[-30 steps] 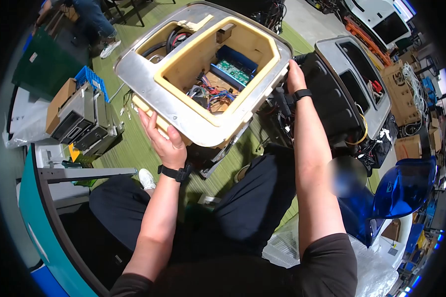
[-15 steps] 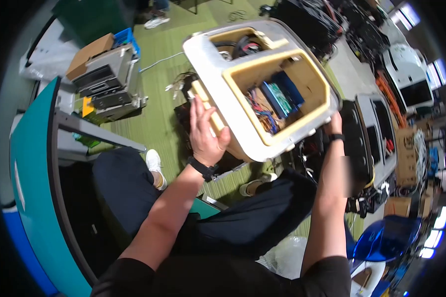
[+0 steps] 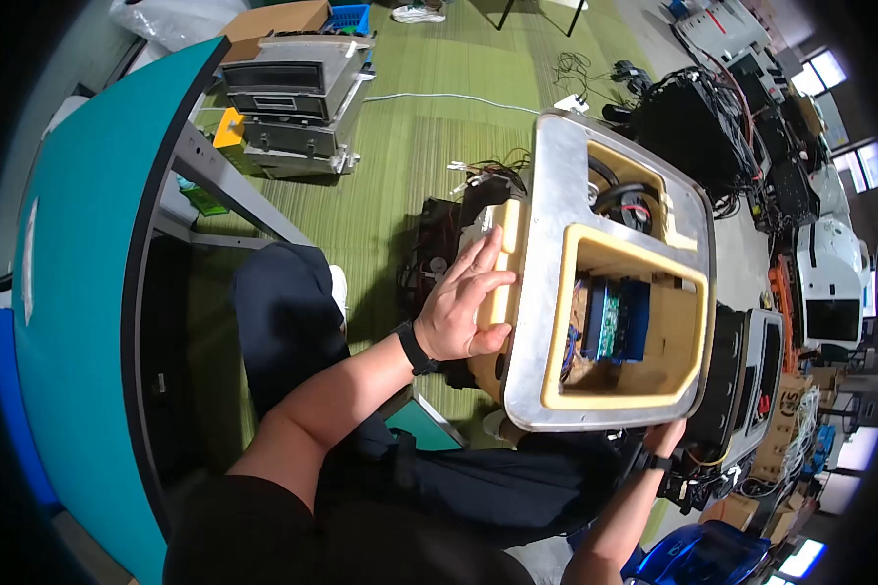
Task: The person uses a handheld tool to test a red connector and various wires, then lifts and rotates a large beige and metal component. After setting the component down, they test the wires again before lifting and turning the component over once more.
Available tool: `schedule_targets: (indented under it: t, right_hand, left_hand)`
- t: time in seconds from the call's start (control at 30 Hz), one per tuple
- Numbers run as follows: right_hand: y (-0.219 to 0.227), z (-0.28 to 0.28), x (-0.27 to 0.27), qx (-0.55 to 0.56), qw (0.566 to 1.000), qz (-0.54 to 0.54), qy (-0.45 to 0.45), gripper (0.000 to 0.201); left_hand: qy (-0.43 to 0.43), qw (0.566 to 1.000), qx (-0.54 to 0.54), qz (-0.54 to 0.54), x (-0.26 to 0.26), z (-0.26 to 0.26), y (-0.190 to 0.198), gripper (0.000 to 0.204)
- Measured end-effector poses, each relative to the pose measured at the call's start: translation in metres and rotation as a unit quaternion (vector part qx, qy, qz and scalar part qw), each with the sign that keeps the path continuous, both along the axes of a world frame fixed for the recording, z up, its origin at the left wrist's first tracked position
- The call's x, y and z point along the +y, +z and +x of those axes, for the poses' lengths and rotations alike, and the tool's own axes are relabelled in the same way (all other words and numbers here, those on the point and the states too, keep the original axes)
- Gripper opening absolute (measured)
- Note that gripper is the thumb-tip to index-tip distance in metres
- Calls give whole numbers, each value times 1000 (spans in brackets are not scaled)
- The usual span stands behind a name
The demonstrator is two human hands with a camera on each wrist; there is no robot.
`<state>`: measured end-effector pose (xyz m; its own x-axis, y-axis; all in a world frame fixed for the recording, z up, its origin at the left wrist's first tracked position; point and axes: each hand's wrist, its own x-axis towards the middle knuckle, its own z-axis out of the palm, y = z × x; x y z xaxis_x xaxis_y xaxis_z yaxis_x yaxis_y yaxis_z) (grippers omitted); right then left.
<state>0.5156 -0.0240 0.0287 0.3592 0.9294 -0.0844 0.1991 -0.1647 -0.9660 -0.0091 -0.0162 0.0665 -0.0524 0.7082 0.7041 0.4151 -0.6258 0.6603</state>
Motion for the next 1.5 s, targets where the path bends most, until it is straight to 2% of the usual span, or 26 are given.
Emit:
schedule_targets:
  t: [0.03,0.07,0.1,0.13,0.17,0.23,0.27,0.3,0.37,0.4,0.47,0.57,0.6,0.63,0.7,0.73,0.77,0.83,0.87,0.9,0.97,1.03,1.1,1.2,1.3,1.5]
  right_hand:
    - [2,-3,-10,-18,1000,-16,-13,45]
    - [3,-1,-21,-190,981,-11,36,46]
    - [6,0,-27,-357,930,-5,83,46]
    - [18,-19,-31,-44,998,-43,-8,48]
    - [3,-4,-37,-156,988,-25,2,48]
    - [11,-28,-50,-196,980,14,13,44]
    - [22,-46,-57,-121,992,-22,-24,50]
    - [28,-52,-61,37,993,-47,-98,48]
    - [18,-25,-76,-7,992,-95,-82,45]
    - [29,-36,-77,-8,992,-93,-79,45]
    - [55,-77,-87,81,986,-117,-86,40]
    - [44,-73,-100,113,984,-105,-84,33]
    - [58,-92,-106,105,983,-120,-86,31]
    - [65,-109,-110,101,988,-96,-66,32]
    - [69,-109,-127,111,987,-117,0,28]
    - [56,-106,-132,125,988,-90,-13,35]
    - [59,-100,-141,115,986,-120,14,36]
    - [61,-120,-145,166,980,-107,-9,36]
    - [52,-114,-152,164,979,-119,-6,36]
    - [51,-117,-155,166,979,-119,-6,36]
    - [46,-125,-160,116,989,-82,37,39]
    - [37,-121,-165,124,987,-96,22,40]
    - [32,-116,-171,130,985,-112,7,41]
    - [38,-120,-173,130,983,-131,-18,44]
    - [63,-139,-171,126,979,-162,-15,44]
    - [49,-138,-183,151,979,-138,-25,45]
  left_hand:
    - [4,1000,-3,-1,0,-5,-1,49]
    - [-12,1000,2,1,0,-11,0,49]
    - [-29,1000,6,2,0,-16,0,49]
    - [-26,1000,2,0,-1,-21,1,49]
    - [-38,999,3,-2,-2,-25,2,49]
    - [-47,999,1,-3,-2,-36,3,49]
    - [-54,998,9,-2,-3,-40,3,49]
    - [-63,998,16,-2,-4,-44,4,49]
    - [-60,998,21,6,-6,-53,4,48]
    - [-64,998,18,12,-7,-57,3,49]
    - [-70,997,15,14,-9,-66,3,50]
    - [-51,998,24,-14,-18,-78,2,57]
    - [-49,998,5,-25,-22,-79,3,61]
    - [-58,997,-9,-46,-27,-82,-3,68]
    - [-58,991,-52,-106,-40,-83,12,74]
    - [-36,989,-30,-139,-47,-90,9,76]
    - [-15,989,-27,-145,-57,-92,12,68]
    - [4,948,-230,-222,-76,-85,10,59]
    - [-14,913,-352,-207,-91,-74,12,53]
    - [-14,889,-411,-204,-102,-62,15,54]
    - [72,939,-280,-188,-124,-36,16,61]
    - [-19,870,-484,-88,-123,-7,7,70]
    - [5,872,-479,-98,-122,-3,4,78]
    - [-28,840,-532,-103,-118,-3,8,84]
    - [11,867,-495,-61,-112,-5,6,86]
    - [-14,856,-513,-55,-113,-16,2,84]
